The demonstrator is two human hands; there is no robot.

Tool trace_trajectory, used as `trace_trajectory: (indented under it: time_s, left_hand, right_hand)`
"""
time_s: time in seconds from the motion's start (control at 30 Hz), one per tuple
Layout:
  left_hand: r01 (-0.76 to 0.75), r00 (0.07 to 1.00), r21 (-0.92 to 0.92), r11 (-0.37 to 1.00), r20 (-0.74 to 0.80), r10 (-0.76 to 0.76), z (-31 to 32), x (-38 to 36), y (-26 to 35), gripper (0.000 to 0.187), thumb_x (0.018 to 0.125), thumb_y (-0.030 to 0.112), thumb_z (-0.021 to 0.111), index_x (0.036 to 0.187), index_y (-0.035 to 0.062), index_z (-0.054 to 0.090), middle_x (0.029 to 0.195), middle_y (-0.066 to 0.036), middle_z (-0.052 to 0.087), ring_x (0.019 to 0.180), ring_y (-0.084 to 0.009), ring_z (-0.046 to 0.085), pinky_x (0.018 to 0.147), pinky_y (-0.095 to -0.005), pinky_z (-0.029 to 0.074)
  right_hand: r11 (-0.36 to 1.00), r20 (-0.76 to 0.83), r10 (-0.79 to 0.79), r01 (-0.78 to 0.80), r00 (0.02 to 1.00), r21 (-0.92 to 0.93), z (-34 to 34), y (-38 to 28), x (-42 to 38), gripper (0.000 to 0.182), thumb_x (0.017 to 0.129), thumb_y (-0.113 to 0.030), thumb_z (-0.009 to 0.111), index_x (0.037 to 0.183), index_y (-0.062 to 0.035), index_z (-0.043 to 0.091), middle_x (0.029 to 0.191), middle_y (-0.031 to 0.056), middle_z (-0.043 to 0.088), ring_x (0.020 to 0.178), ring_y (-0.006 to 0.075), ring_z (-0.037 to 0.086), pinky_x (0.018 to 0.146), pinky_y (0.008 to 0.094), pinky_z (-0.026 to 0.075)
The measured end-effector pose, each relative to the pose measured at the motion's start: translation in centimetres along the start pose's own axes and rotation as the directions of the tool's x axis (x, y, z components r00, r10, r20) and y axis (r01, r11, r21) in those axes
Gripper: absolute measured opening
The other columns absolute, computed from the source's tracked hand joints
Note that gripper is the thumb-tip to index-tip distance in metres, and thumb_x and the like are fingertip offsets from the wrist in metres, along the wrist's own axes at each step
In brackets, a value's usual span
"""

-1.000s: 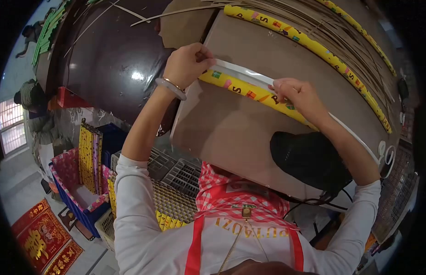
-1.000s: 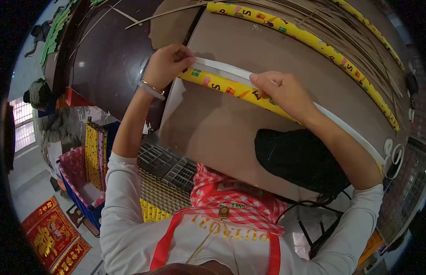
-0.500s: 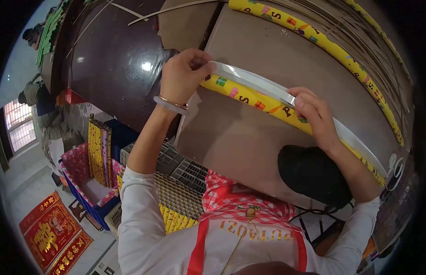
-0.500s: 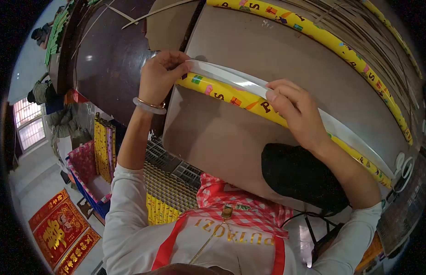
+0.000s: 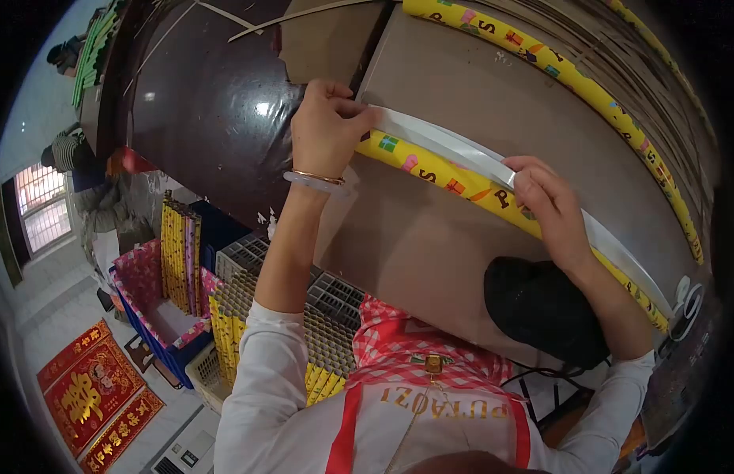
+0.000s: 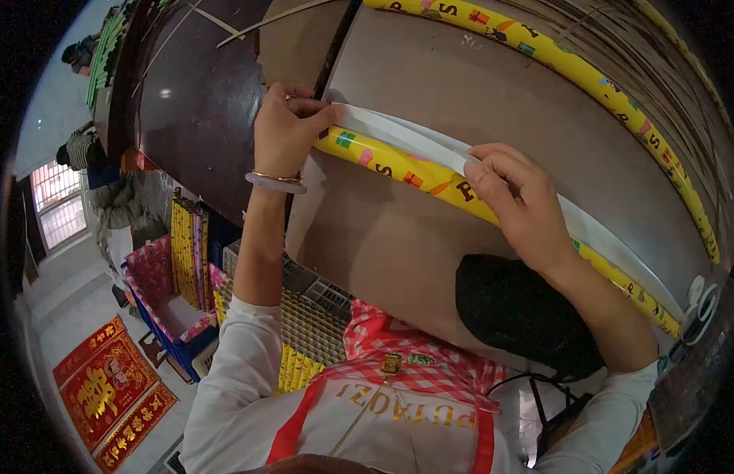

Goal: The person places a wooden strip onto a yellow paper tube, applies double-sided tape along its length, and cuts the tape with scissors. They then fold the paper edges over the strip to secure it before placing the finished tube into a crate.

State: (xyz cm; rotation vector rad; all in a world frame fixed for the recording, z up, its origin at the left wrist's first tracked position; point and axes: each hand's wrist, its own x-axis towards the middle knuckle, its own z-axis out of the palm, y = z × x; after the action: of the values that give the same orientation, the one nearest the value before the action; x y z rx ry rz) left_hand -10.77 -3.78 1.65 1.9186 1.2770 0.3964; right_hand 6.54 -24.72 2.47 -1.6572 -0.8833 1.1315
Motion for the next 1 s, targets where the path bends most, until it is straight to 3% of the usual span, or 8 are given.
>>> trace_trajectory:
  time_s: [0.4, 0.7, 1.0]
  left_hand:
    - [0.022, 0.999, -0.104, 0.994, -0.043, -0.026, 0.0, -0.19, -0.51, 0.039, 0.065, 0.009, 0.075, 0.092, -0.004, 0.05, 0.076, -0.012, 0.064, 0.067, -0.015, 0.062, 0.059, -0.0252, 0.05]
    - [0.008, 1.0, -0.017, 1.0, -0.028, -0.009, 0.07, 0.15, -0.35, 0.038, 0.063, 0.009, 0.074, 0.09, -0.0042, 0.051, 0.074, -0.011, 0.064, 0.065, -0.0148, 0.062, 0.059, -0.0249, 0.05]
    - [0.032, 0.998, -0.04, 0.999, -0.043, -0.034, 0.29, 0.16, -0.33, 0.037, 0.063, 0.009, 0.074, 0.089, -0.0043, 0.052, 0.074, -0.011, 0.065, 0.066, -0.0159, 0.063, 0.06, -0.0263, 0.05]
  right_hand:
    - [0.998, -0.029, 0.035, -0.034, 0.999, 0.058, 0.36, -0.23, -0.17, 0.034, 0.089, -0.027, 0.052, 0.095, 0.0055, 0.056, 0.093, 0.0087, 0.056, 0.076, 0.0125, 0.05, 0.067, 0.023, 0.04]
    - [1.0, -0.041, -0.006, 0.007, 0.999, 0.008, 0.42, 0.18, -0.2, 0.032, 0.088, -0.027, 0.054, 0.092, 0.004, 0.057, 0.095, 0.0096, 0.057, 0.078, 0.0144, 0.05, 0.069, 0.0244, 0.041]
    - [1.0, -0.044, -0.008, 0.008, 0.999, 0.002, 0.41, -0.08, -0.22, 0.033, 0.09, -0.028, 0.052, 0.094, 0.0044, 0.057, 0.092, 0.008, 0.056, 0.078, 0.0125, 0.05, 0.069, 0.0234, 0.041]
